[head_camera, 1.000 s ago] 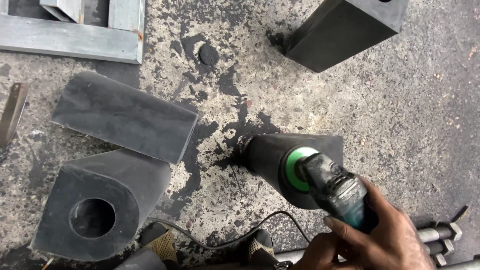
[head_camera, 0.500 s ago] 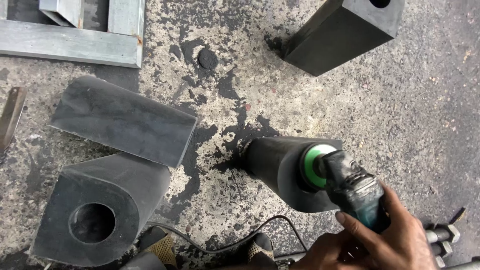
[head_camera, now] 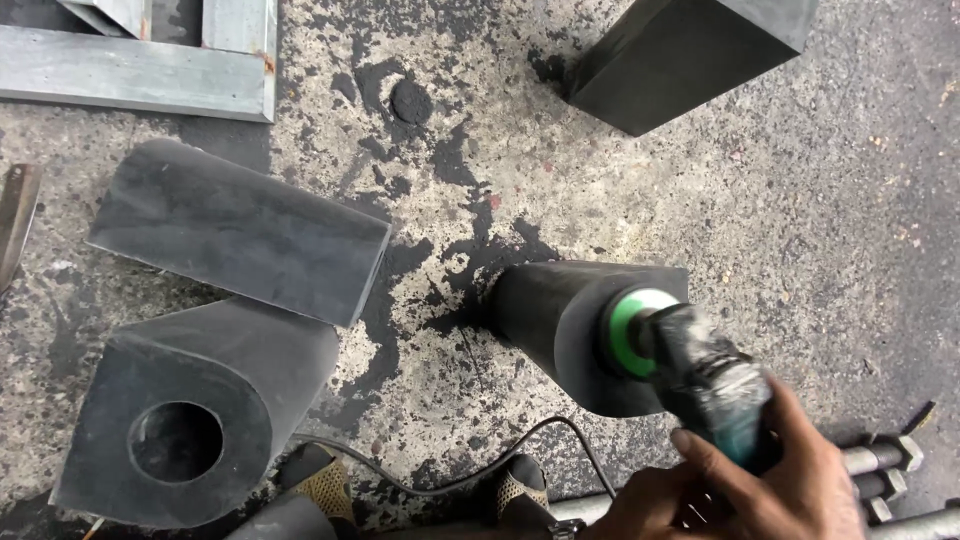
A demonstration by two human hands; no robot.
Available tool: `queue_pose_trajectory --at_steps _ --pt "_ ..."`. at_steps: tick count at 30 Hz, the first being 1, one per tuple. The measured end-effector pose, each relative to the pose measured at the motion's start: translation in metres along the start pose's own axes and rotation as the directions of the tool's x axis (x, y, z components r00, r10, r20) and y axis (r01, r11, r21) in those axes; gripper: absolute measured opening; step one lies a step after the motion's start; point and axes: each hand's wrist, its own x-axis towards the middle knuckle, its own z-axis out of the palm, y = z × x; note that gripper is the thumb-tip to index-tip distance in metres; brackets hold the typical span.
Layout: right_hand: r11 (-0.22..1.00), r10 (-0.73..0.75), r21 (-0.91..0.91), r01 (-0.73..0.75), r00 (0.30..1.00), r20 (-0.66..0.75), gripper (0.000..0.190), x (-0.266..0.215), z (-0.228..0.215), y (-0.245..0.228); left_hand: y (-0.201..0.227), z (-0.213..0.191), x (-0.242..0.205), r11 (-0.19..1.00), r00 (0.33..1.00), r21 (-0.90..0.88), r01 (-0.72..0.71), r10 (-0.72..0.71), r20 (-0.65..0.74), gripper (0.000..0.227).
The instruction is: Using an angle grinder to sand or smooth the surfaces of industrial rubber blocks on a workshop floor.
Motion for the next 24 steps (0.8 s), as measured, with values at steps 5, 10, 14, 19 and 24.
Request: queue_pose_trajectory --at_steps 5,10,14,19,24 --pt "0.978 0.039 -0.205 -0.024 0.997 0.073 0.107 0.001 -0.006 -0.027 0.049 0.0 -0.01 0.985 0.988 0.088 -0.148 0.152 -0.035 0.056" --pt "0.988 0.03 -0.151 -0.035 0.999 -0.035 0.096 -0.002 -0.009 -0.02 0.038 -0.005 -0.007 0.975 0.99 0.174 -0.139 0.138 0.021 0.051" --pt "0.99 -0.07 -0.117 0.076 0.996 0.048 0.106 0.002 -0.001 -0.018 0.032 -0.005 -0.015 0.958 0.989 0.245 -0.15 0.15 0.019 0.051" --pt "0.988 -0.042 -0.152 0.033 0.997 -0.06 0.099 0.004 -0.012 -0.011 0.058 -0.002 -0.004 0.996 0.998 0.089 0.006 -0.001 -0.055 0.054" --pt "0.99 0.128 -0.034 -0.134 0.98 -0.152 0.08 -0.001 -0.01 0.051 0.052 0.001 -0.004 0.978 0.996 0.2 0.057 -0.069 0.053 0.054"
